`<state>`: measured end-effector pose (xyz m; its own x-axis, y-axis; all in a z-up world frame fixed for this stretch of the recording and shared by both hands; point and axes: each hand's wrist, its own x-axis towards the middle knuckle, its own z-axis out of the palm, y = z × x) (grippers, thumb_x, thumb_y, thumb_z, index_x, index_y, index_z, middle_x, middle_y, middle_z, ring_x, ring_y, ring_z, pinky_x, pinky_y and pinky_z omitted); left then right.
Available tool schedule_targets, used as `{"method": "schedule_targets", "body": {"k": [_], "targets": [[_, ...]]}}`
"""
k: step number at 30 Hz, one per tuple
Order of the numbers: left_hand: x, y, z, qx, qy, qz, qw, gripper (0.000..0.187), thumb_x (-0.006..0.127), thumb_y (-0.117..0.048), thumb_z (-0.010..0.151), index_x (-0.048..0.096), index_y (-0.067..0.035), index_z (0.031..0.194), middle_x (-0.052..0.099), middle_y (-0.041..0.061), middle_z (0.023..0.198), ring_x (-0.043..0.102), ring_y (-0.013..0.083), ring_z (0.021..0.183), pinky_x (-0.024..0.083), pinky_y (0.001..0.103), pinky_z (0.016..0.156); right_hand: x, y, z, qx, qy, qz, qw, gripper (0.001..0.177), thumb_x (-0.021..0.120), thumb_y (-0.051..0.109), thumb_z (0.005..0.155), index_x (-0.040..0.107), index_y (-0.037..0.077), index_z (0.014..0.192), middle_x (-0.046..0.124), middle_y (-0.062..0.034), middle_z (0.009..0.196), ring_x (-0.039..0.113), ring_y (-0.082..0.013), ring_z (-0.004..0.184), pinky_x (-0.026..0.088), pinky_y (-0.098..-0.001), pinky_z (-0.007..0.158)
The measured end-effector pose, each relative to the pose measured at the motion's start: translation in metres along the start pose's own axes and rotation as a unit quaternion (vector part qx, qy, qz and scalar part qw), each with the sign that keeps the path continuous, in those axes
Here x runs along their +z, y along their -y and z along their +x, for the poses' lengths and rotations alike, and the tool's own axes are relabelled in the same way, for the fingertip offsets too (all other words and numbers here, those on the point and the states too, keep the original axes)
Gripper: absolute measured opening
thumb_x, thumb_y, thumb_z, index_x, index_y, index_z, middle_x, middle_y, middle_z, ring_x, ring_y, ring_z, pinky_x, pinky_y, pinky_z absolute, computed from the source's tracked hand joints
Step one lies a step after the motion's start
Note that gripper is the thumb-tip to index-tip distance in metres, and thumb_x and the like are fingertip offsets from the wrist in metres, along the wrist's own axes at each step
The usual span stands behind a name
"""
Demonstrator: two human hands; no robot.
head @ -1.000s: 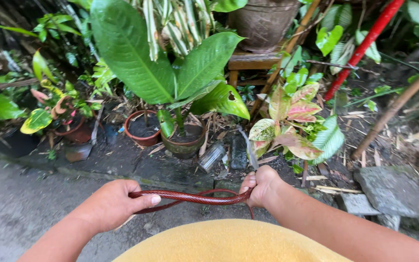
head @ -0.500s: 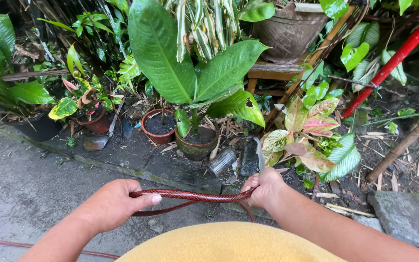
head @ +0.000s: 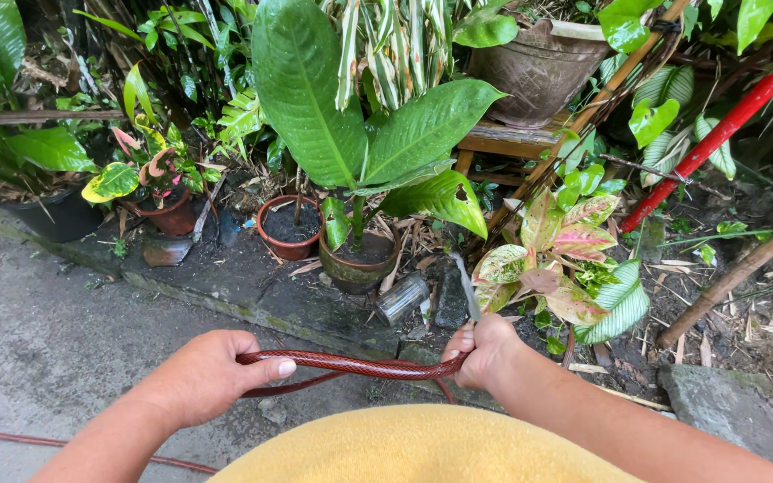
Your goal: The person waters various potted and garden plants using a hose. They move along a narrow outdoor path, aiming the water stream at the base and leaves of different plants.
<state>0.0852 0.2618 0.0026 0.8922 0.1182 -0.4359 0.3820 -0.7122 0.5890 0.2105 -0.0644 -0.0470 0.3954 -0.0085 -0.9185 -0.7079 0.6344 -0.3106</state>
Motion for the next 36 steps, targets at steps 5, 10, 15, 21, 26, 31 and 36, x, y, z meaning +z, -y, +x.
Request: {"method": "schedule_targets", "body": {"k": [5, 10, 15, 21, 26, 31, 36], "targets": [[-0.002, 0.006, -0.002, -0.006, 0.002, 0.0, 1.0, 0.055, 0.08, -0.058, 0.079, 0.077, -0.003, 0.08, 0.069, 0.009, 0.067, 0.062, 0.0194, 0.067, 0.053, 0.038, 0.068, 0.006, -0.009, -0.012, 0.005, -0.015, -0.017, 1.0, 0.048, 0.029, 0.044, 0.108, 0.035, 0.017, 0.069, 0.033, 0.0074, 0.054, 0.03, -0.0073, 0.041, 0.025, -0.0259, 0.044], [-0.007, 0.013, -0.004, -0.018, -0.001, -0.009, 1.0, 0.054, 0.081, -0.058, 0.078, 0.077, -0.004, 0.081, 0.069, 0.008, 0.067, 0.063, 0.019, 0.067, 0.053, 0.038, 0.069, 0.013, -0.015, -0.006, 0.039, 0.0, -0.033, 0.999, 0.047, 0.028, 0.039, 0.109, 0.035, 0.018, 0.068, 0.033, 0.008, 0.054, 0.029, -0.0064, 0.04, 0.024, -0.0247, 0.041], [-0.008, 0.01, -0.005, -0.024, 0.003, 0.01, 1.0, 0.055, 0.081, -0.058, 0.078, 0.076, -0.003, 0.08, 0.068, 0.009, 0.067, 0.061, 0.0201, 0.067, 0.053, 0.038, 0.069, 0.011, -0.018, -0.001, 0.032, 0.008, -0.037, 0.999, 0.048, 0.026, 0.041, 0.109, 0.033, 0.018, 0.068, 0.03, 0.0077, 0.054, 0.027, -0.0069, 0.04, 0.023, -0.0254, 0.041], [-0.007, -0.001, 0.001, -0.018, 0.014, 0.005, 1.0, 0.053, 0.082, -0.057, 0.078, 0.077, -0.004, 0.079, 0.069, 0.008, 0.067, 0.062, 0.0192, 0.067, 0.053, 0.038, 0.069, 0.008, -0.012, -0.007, -0.002, -0.009, -0.027, 1.0, 0.046, 0.027, 0.04, 0.108, 0.033, 0.018, 0.068, 0.031, 0.0076, 0.055, 0.027, -0.0065, 0.041, 0.023, -0.025, 0.043], [-0.011, -0.01, 0.006, -0.015, 0.01, 0.031, 0.999, 0.055, 0.083, -0.057, 0.078, 0.075, -0.003, 0.079, 0.069, 0.008, 0.067, 0.061, 0.0189, 0.067, 0.053, 0.038, 0.069, 0.008, -0.007, -0.008, 0.001, -0.004, -0.03, 1.0, 0.042, 0.027, 0.03, 0.108, 0.035, 0.018, 0.069, 0.031, 0.0077, 0.055, 0.027, -0.0066, 0.041, 0.022, -0.0257, 0.043], [-0.007, -0.02, 0.008, -0.012, 0.015, 0.029, 0.999, 0.052, 0.083, -0.055, 0.078, 0.075, -0.003, 0.078, 0.069, 0.008, 0.067, 0.061, 0.0184, 0.067, 0.053, 0.038, 0.068, 0.001, 0.002, 0.002, -0.004, 0.011, -0.018, 1.0, 0.04, 0.026, 0.028, 0.108, 0.032, 0.019, 0.07, 0.029, 0.0074, 0.056, 0.025, -0.0074, 0.042, 0.022, -0.0265, 0.044], [-0.008, -0.034, 0.01, -0.012, 0.024, 0.054, 0.998, 0.053, 0.083, -0.056, 0.079, 0.074, -0.003, 0.077, 0.068, 0.007, 0.065, 0.06, 0.0184, 0.065, 0.052, 0.037, 0.067, -0.006, 0.009, 0.01, -0.005, 0.008, 0.017, 1.0, 0.04, 0.025, 0.029, 0.109, 0.032, 0.018, 0.071, 0.029, 0.0072, 0.056, 0.026, -0.0069, 0.042, 0.022, -0.0258, 0.044]]}}
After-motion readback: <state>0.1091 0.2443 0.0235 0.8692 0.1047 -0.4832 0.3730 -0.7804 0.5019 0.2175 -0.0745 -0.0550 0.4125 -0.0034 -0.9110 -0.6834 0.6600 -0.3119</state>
